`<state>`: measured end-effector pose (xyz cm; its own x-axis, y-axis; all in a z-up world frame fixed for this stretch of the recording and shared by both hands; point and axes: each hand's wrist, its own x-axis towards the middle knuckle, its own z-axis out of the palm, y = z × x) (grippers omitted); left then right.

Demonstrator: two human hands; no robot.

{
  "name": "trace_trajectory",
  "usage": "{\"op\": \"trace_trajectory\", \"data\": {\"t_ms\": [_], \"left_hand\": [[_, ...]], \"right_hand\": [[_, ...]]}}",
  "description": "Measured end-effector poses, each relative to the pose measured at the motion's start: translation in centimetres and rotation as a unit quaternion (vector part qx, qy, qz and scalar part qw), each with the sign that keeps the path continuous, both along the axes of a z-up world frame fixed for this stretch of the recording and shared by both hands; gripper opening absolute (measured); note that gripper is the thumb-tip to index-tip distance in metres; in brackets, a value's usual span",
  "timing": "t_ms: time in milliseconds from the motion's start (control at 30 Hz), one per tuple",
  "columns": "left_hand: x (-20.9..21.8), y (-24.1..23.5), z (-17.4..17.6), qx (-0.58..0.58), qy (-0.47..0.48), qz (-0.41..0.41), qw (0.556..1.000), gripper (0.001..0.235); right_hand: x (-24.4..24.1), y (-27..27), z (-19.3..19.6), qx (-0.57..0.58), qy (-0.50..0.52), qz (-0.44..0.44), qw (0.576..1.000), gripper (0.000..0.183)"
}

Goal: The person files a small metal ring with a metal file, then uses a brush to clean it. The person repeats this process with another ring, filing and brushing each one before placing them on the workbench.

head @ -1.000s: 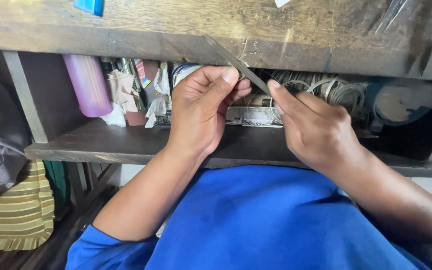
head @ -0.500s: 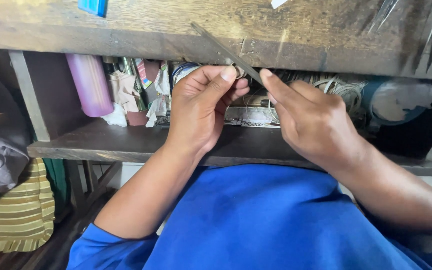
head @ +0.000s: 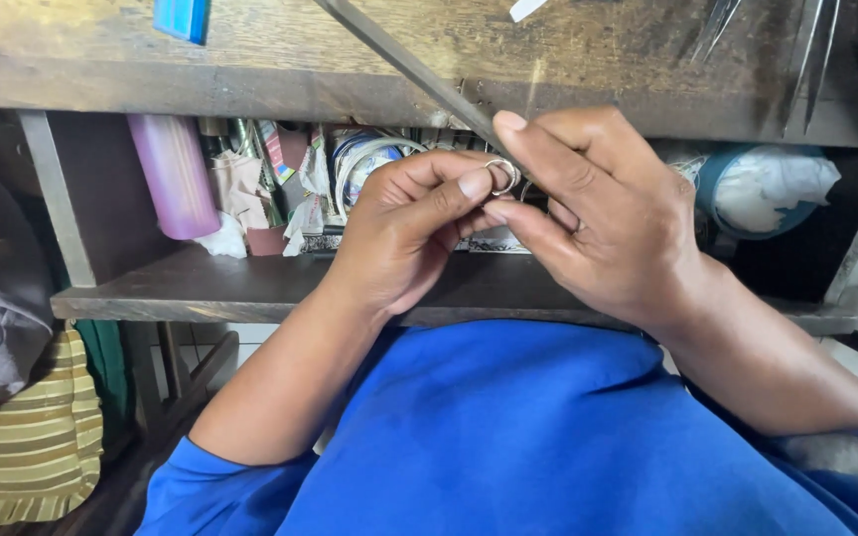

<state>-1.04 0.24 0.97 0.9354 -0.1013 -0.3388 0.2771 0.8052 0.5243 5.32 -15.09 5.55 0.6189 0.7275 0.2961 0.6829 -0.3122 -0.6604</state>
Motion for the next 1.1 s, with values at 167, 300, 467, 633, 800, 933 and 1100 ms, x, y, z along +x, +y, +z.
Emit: {"op": "trace_trajectory", "data": {"t_ms": [167,300,467,633,800,933,1100], "left_hand": [[0.0,0.3,0.5,-0.008,-0.019,-0.022,1.0,0.013],[0.0,0.5,0.4,0.0,0.001,-0.022,1.0,0.015],[0.0,0.3,0.2,0.04,0.012,-0.001,0.999,0.008],[0.4,0.2,-0.8,0.06,0.079,0.103,0.99,0.004],[0.6,0.0,-1.2,0.085,0.104,0.145,0.98,0.009],[0.6,0.0,-1.4,0.081,0.093,0.141,0.982,0.009],[0.6,0.0,-1.3,0.098,0.091,0.133,0.982,0.011]], "right_hand": [[0.2,0.1,0.2,-0.006,0.01,0.016,1.0,0.035],[0.4,0.1,0.4,-0.001,0.043,0.037,0.998,0.033],[0.4,0.2,0.2,-0.015,0.037,0.027,0.999,0.032],[0.6,-0.9,-0.3,-0.039,0.014,0.0,0.999,0.032],[0.1,-3.3,-1.6,-0.046,0.091,0.021,0.995,0.026],[-0.4,-5.2,-1.8,-0.064,0.129,0.015,0.989,0.029],[-0.6,-5.2,-1.7,-0.074,0.167,0.005,0.983,0.028]]}}
